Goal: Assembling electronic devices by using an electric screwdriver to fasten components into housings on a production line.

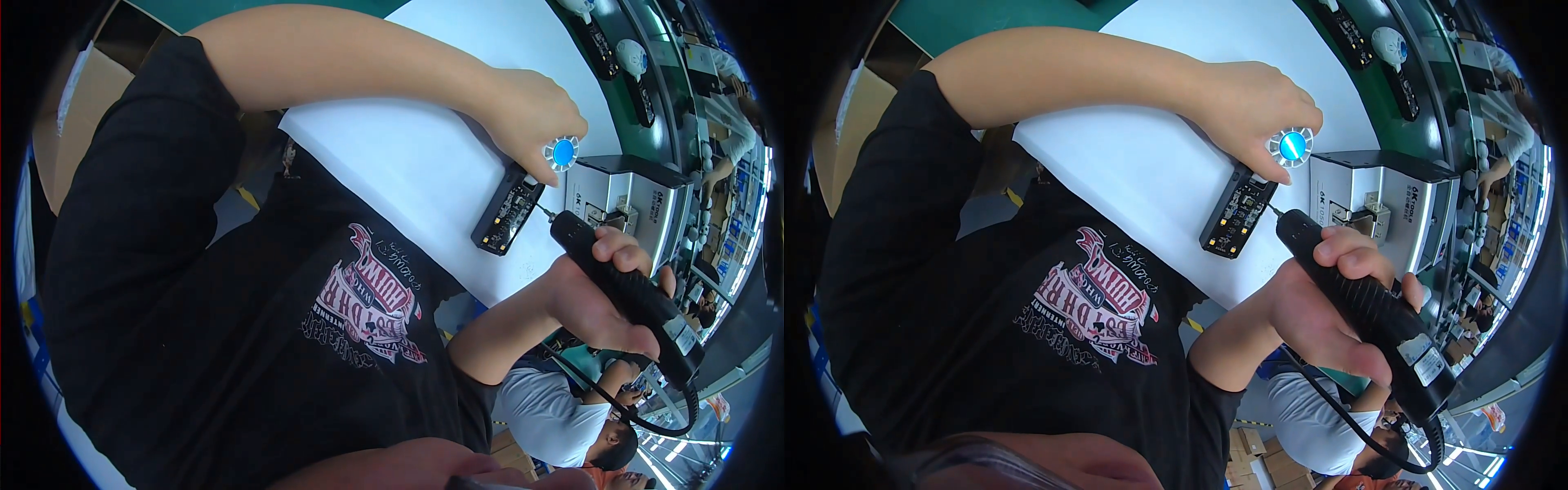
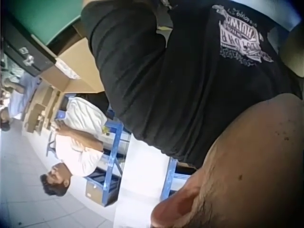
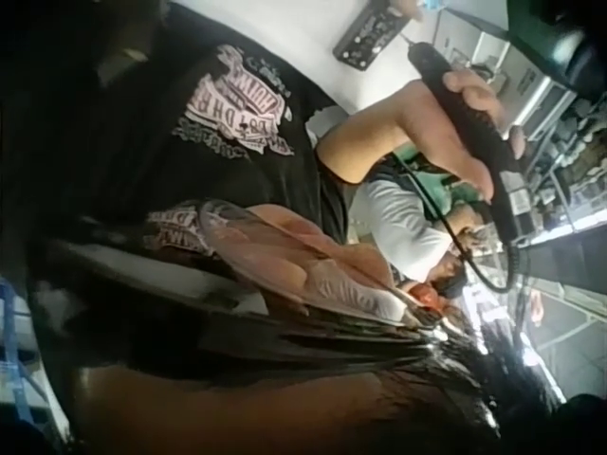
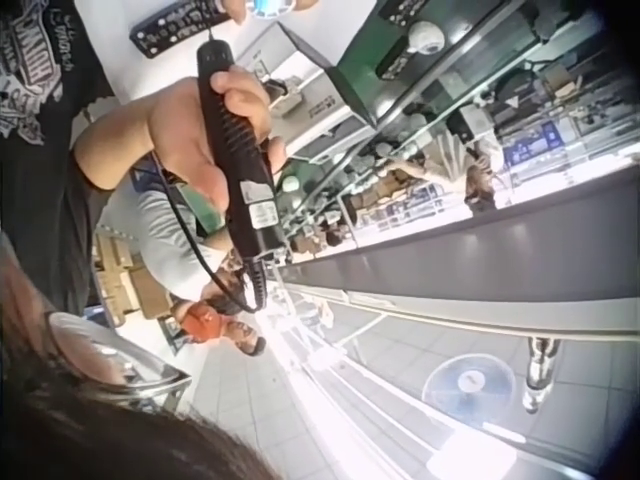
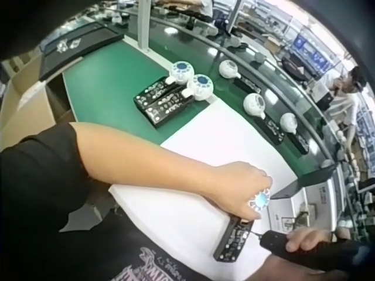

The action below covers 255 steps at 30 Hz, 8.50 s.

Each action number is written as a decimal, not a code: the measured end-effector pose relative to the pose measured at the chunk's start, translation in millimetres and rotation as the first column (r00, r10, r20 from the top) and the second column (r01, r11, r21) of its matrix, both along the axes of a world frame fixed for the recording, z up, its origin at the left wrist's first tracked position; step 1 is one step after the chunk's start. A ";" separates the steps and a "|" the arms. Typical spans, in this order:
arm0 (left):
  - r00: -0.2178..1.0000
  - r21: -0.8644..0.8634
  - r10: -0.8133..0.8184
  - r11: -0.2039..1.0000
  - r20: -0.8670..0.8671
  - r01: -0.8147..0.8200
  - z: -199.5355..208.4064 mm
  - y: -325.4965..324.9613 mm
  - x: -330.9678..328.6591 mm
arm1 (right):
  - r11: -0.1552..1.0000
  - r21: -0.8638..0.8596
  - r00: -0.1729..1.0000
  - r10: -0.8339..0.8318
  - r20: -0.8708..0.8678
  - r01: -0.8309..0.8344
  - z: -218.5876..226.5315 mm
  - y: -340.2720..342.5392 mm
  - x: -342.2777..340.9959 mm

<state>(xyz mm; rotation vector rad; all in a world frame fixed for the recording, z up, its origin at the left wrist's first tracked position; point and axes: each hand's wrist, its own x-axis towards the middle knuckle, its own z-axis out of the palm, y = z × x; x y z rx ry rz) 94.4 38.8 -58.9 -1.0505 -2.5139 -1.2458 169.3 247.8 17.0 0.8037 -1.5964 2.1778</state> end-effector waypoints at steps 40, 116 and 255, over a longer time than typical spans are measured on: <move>0.999 -0.111 0.005 0.994 0.050 0.000 12.1 -4.0 5.0 | 0.953 -0.075 0.955 0.295 0.032 -0.292 13.2 -26.4 2.2; 0.974 -0.120 0.212 0.968 -0.078 -0.220 4.9 -8.9 -5.4 | 0.998 -0.057 1.000 0.029 0.011 -0.028 -0.7 11.9 32.3; 0.981 0.009 -0.193 0.981 -0.002 0.193 1.5 -3.8 -16.2 | 0.997 -0.035 0.997 -0.075 -0.034 0.074 12.9 -2.4 18.8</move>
